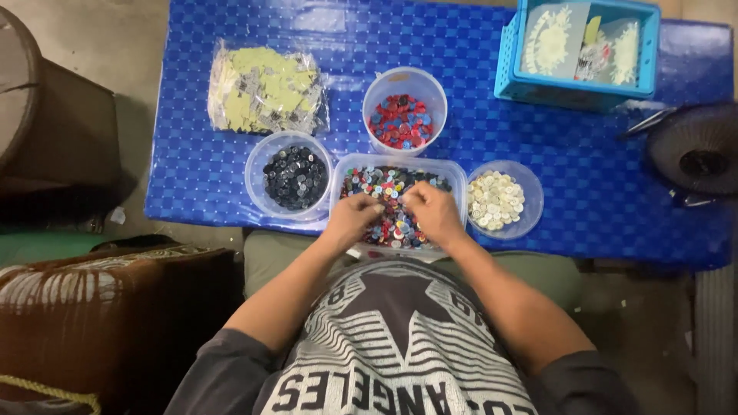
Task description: The person sorts a mixed pile of colorful buttons by hand, picking them from a central container and placing them into separate bowls based on color. They handle red, blue, black, and white buttons, moving them into corresponding containers on a blue table.
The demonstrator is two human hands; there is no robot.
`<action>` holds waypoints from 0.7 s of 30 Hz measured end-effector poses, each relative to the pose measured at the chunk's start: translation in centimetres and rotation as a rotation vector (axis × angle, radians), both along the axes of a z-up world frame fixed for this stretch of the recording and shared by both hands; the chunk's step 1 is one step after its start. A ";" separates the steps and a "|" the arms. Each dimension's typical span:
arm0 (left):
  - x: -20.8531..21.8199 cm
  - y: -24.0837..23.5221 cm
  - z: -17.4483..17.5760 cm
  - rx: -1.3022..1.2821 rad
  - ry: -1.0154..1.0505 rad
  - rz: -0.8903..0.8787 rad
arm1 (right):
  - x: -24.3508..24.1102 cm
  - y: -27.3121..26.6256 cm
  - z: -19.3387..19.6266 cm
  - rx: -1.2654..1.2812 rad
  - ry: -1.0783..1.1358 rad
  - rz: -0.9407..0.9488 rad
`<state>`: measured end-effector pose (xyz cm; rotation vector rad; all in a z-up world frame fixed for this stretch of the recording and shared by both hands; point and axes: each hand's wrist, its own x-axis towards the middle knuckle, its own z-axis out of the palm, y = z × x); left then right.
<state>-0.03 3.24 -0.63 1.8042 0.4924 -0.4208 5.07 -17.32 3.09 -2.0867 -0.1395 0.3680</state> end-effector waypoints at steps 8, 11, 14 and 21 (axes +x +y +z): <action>3.1 9.0 6.1 0.563 -0.295 0.142 | 8.2 0.3 6.4 0.022 -0.388 -0.171; 2.9 11.1 5.3 0.742 -0.378 0.118 | 9.5 0.2 6.4 0.030 -0.451 -0.152; 2.1 11.2 1.1 0.901 -0.436 0.074 | 9.1 -0.8 4.8 -0.011 -0.528 -0.076; -0.9 5.4 -9.1 1.154 -0.776 -0.146 | 2.9 -4.5 -8.4 -0.295 -0.776 0.085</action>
